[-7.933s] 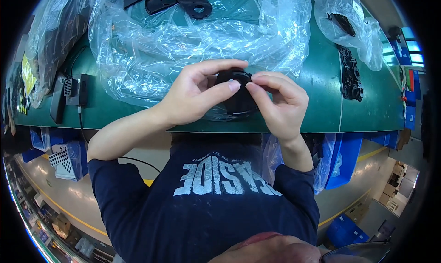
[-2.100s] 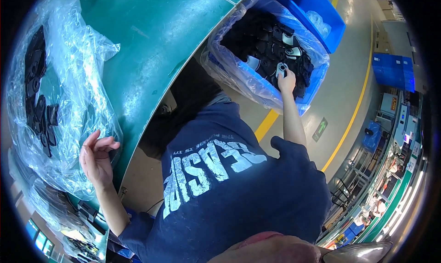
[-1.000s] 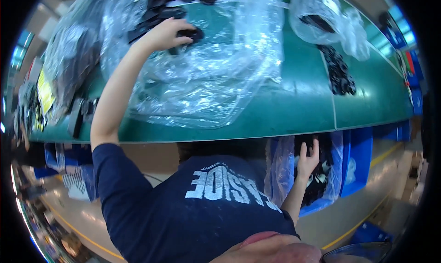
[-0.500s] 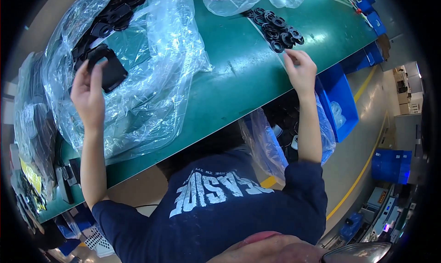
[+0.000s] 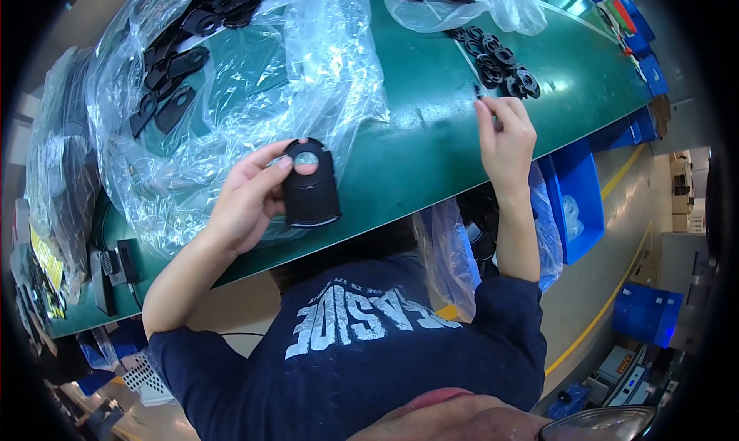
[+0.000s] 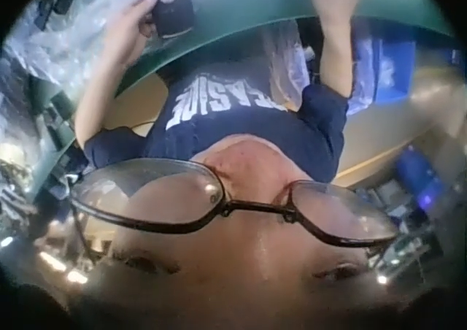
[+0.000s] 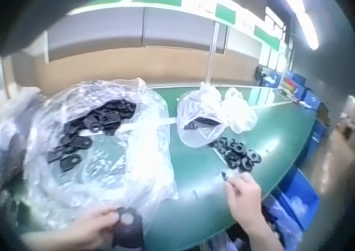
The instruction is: The person assembles small black plastic components for light fixtures by hand at a factory workbench.
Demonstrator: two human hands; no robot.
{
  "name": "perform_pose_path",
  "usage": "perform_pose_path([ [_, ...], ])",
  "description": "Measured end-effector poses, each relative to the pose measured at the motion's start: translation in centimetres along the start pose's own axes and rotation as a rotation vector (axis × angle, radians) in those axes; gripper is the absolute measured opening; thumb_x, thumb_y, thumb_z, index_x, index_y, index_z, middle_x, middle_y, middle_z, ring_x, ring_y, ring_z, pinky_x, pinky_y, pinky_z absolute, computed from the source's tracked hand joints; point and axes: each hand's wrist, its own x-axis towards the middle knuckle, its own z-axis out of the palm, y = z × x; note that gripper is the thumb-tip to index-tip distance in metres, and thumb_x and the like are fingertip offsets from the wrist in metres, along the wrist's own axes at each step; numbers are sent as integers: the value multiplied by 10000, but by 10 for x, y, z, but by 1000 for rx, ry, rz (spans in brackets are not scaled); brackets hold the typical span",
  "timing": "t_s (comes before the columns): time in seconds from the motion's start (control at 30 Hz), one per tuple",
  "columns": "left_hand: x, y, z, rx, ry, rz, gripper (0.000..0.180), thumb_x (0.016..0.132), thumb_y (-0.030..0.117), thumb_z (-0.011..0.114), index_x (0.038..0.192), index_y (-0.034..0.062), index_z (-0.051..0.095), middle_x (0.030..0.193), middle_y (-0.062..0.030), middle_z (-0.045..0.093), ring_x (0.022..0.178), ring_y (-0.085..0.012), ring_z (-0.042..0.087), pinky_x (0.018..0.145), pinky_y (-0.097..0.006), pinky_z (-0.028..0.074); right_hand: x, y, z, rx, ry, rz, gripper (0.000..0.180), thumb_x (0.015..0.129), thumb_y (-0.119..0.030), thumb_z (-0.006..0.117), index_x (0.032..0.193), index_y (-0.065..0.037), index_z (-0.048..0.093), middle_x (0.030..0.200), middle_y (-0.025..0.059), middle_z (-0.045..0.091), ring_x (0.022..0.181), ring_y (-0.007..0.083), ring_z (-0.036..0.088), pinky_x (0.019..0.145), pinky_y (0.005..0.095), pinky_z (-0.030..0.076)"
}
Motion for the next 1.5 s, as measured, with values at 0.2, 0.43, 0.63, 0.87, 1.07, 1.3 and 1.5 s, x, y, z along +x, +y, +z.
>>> perform_pose_path([
  [0.2,10,-7,12,-116,-82,-54,353,930,171,446,1246,13,442,1069,-113,599,936,-190,614,800,-342,519,-22,-94,8,447,-259,-338,170,713,-40,697,859,17,632,807,106,567,670,242,571,566,297,463],
  [0.43,3,-19,4,-220,-119,-45,343,945,211,417,1220,7,449,1021,-91,590,894,-168,609,782,-331,520,-35,-114,44,325,-281,-725,264,683,-79,688,921,0,607,953,74,549,733,222,543,601,310,468],
  [0.63,5,-22,7,-112,-95,-6,313,916,145,512,1201,19,491,905,-32,612,753,-63,579,653,-209,495,-36,-121,34,193,-367,-696,281,675,-120,684,913,2,599,938,62,538,744,212,517,623,303,462],
  [0.87,17,-26,-2,-79,-54,39,319,912,132,509,1205,6,485,947,-51,626,787,-72,594,671,-215,500,-4,-101,45,471,-392,-645,211,702,-69,686,898,-8,637,867,86,604,689,225,563,612,312,480],
  [1.07,19,-32,-1,-52,-98,18,347,916,110,493,1233,-22,449,1028,-82,628,848,-93,603,722,-233,497,136,21,104,81,-130,-172,222,755,-163,620,911,-7,648,893,193,641,817,319,626,757,384,491],
  [1.3,21,-37,-11,131,-144,58,347,906,110,514,1227,-11,462,1003,-82,640,847,-91,594,757,-229,480,240,96,153,-456,-252,66,517,742,-354,611,1120,-3,568,1114,238,560,1035,360,540,900,400,430],
  [1.5,23,-36,-10,71,-185,58,346,903,88,514,1227,-23,459,1012,-100,636,865,-95,586,796,-238,468,270,120,166,-617,-554,268,676,763,-567,518,1238,-85,519,1325,166,440,1217,320,429,1025,393,307],
])
